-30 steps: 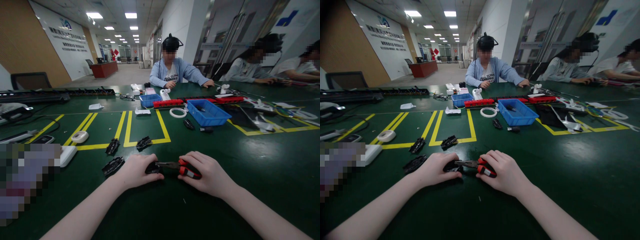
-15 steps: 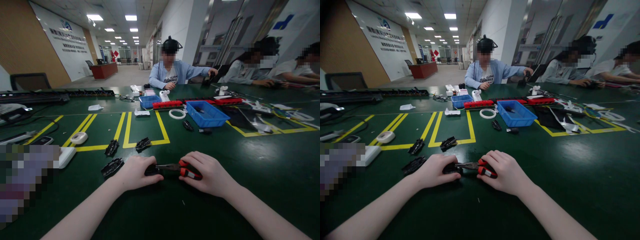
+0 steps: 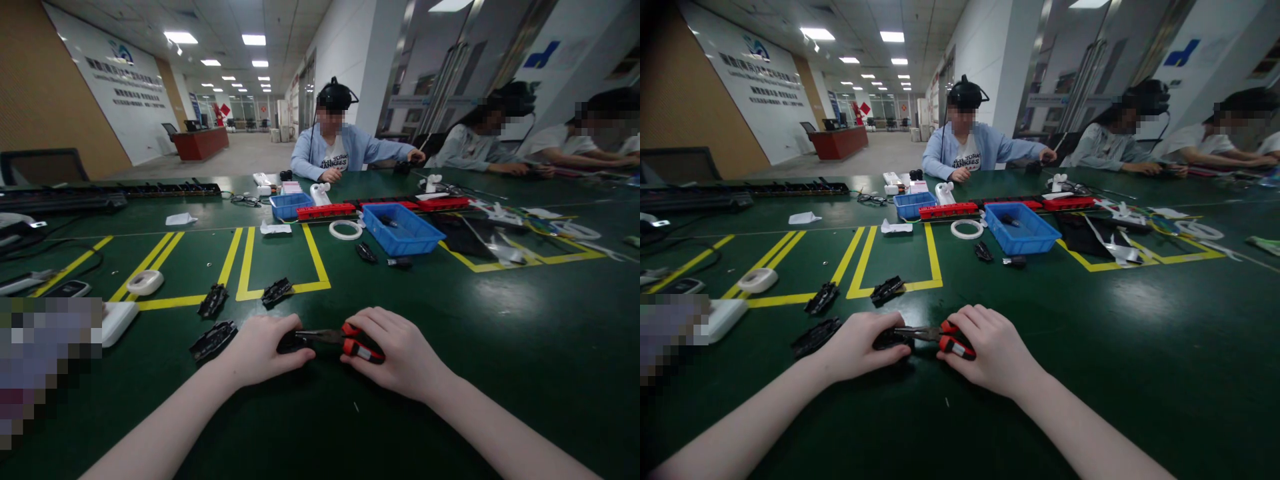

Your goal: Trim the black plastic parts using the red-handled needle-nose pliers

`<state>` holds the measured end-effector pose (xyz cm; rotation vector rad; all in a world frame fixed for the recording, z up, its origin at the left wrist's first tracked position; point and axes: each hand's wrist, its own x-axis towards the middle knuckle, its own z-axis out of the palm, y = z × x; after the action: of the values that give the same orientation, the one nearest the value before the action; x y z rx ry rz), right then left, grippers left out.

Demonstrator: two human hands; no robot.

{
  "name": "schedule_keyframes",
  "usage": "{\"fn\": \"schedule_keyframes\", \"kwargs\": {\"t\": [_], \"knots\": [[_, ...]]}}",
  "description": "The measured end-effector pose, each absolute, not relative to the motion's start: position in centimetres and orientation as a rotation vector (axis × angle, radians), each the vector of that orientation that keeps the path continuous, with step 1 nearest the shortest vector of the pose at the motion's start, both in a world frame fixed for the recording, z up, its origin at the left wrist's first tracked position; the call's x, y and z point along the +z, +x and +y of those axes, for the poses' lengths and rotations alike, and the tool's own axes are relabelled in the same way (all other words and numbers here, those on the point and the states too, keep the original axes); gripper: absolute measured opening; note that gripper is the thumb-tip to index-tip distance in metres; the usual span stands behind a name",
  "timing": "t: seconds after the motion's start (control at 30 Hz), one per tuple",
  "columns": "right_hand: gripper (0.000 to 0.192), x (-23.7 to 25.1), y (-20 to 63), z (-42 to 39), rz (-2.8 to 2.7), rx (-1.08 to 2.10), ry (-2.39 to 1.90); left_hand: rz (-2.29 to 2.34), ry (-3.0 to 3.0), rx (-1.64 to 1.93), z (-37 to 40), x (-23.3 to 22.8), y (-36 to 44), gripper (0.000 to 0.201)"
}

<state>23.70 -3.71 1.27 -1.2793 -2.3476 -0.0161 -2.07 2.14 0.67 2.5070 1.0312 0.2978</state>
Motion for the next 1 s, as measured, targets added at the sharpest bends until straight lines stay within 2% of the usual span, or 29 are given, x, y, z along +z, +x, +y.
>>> {"fn": "schedule_keyframes", "kwargs": {"t": [1.0], "knots": [[0.039,1.1,24.8,-3.0,-2.347,-0.131,-1.235,1.038,2.523,0.286,2.2,0.6,-2.0,0.034]]}}
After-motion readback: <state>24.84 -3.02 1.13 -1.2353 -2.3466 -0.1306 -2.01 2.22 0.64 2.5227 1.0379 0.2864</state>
